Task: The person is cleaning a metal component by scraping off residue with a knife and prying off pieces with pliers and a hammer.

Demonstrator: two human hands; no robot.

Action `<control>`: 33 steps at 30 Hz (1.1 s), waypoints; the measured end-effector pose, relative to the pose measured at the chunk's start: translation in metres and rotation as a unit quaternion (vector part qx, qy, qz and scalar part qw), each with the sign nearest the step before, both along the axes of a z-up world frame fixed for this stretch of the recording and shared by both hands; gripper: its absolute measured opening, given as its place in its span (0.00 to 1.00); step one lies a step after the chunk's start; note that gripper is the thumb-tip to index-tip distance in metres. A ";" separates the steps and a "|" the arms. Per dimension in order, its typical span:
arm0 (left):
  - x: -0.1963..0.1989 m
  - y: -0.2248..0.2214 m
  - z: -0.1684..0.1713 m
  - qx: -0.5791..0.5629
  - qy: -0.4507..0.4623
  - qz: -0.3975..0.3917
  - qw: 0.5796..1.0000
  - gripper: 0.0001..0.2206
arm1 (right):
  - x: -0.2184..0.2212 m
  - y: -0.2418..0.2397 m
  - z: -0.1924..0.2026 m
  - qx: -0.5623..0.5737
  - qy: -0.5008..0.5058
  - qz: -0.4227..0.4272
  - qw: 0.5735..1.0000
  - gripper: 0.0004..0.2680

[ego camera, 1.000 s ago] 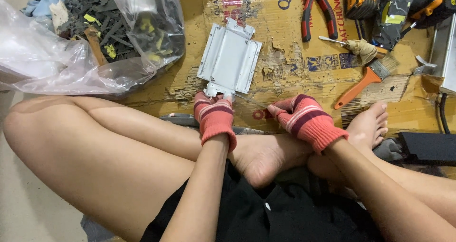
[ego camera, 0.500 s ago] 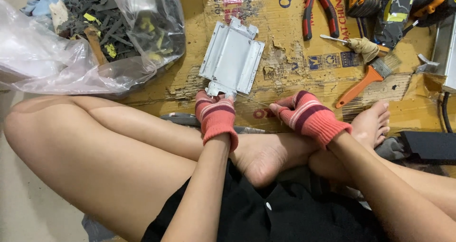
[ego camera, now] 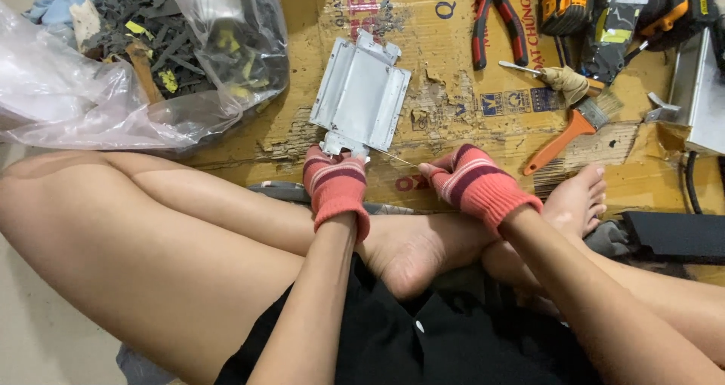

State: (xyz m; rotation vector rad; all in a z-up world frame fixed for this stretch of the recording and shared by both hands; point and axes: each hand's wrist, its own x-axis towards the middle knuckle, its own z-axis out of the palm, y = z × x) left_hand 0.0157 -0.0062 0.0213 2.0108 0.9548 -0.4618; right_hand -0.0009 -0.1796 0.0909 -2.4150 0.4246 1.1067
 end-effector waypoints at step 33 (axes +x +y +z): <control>0.003 0.003 0.019 0.001 0.019 0.047 0.999 0.25 | -0.016 0.030 0.043 0.099 -0.057 -0.180 0.977 0.17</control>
